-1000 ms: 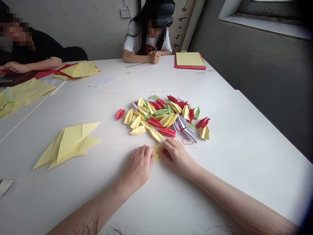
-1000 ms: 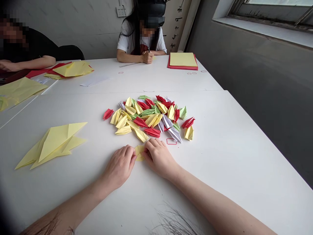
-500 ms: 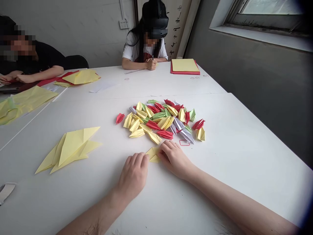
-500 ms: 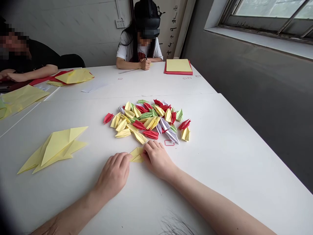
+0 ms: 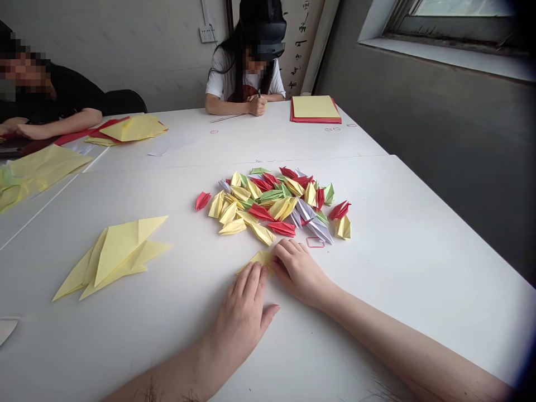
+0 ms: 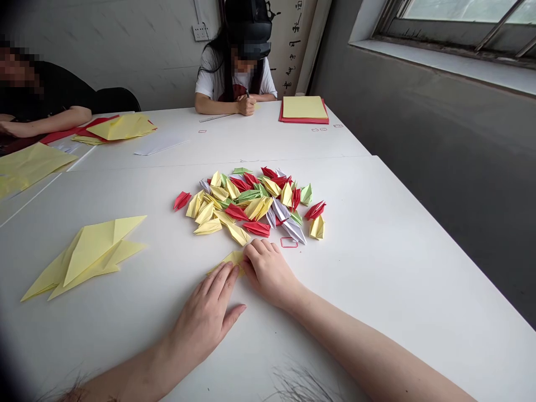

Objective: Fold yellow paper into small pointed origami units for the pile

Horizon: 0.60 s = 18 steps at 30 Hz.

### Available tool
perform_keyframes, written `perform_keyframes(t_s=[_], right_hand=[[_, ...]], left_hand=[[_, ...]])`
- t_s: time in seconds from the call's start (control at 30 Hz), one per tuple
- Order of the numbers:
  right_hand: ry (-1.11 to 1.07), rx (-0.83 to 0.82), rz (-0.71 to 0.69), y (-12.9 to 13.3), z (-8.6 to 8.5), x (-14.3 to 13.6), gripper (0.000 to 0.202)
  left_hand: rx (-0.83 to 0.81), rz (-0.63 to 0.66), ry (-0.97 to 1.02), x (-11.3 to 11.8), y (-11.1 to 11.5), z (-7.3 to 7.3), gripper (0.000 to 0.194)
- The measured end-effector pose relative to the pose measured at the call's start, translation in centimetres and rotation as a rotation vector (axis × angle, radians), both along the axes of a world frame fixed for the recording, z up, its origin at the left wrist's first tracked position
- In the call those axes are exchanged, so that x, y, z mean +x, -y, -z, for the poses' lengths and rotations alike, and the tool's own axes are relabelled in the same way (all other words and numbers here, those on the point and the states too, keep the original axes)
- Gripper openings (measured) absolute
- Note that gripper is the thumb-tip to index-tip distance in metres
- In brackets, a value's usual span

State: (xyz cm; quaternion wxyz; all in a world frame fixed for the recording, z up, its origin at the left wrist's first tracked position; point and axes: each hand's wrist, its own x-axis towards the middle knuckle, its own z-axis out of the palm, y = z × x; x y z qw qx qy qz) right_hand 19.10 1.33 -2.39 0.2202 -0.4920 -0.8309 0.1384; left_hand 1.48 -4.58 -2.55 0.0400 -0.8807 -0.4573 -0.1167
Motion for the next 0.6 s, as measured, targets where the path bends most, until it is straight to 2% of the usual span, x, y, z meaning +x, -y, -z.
perform_keyframes(t_s=[0.07,0.17,0.27,0.37,0.6], right_hand=[[0.002,0.031,0.003,0.3,-0.3,0.1,0.009],[0.109,0.169,-0.011,1.8,-0.7,-0.1,0.012],[0.288,0.285,-0.065,4.0,-0.6,-0.4,0.034],[0.377,0.299,-0.020,5.6,-0.1,-0.7,0.046],[0.496,0.346,-0.046,5.6,-0.1,-0.6,0.052]], left_hand=[[0.007,-0.004,-0.011,0.1,0.0,0.0,0.054],[0.021,-0.005,-0.018,0.1,0.0,0.1,0.051],[0.030,0.004,-0.024,0.0,0.0,0.1,0.049],[0.035,0.004,-0.031,0.0,0.0,0.1,0.050],[0.052,-0.024,-0.020,0.2,0.1,0.2,0.048]])
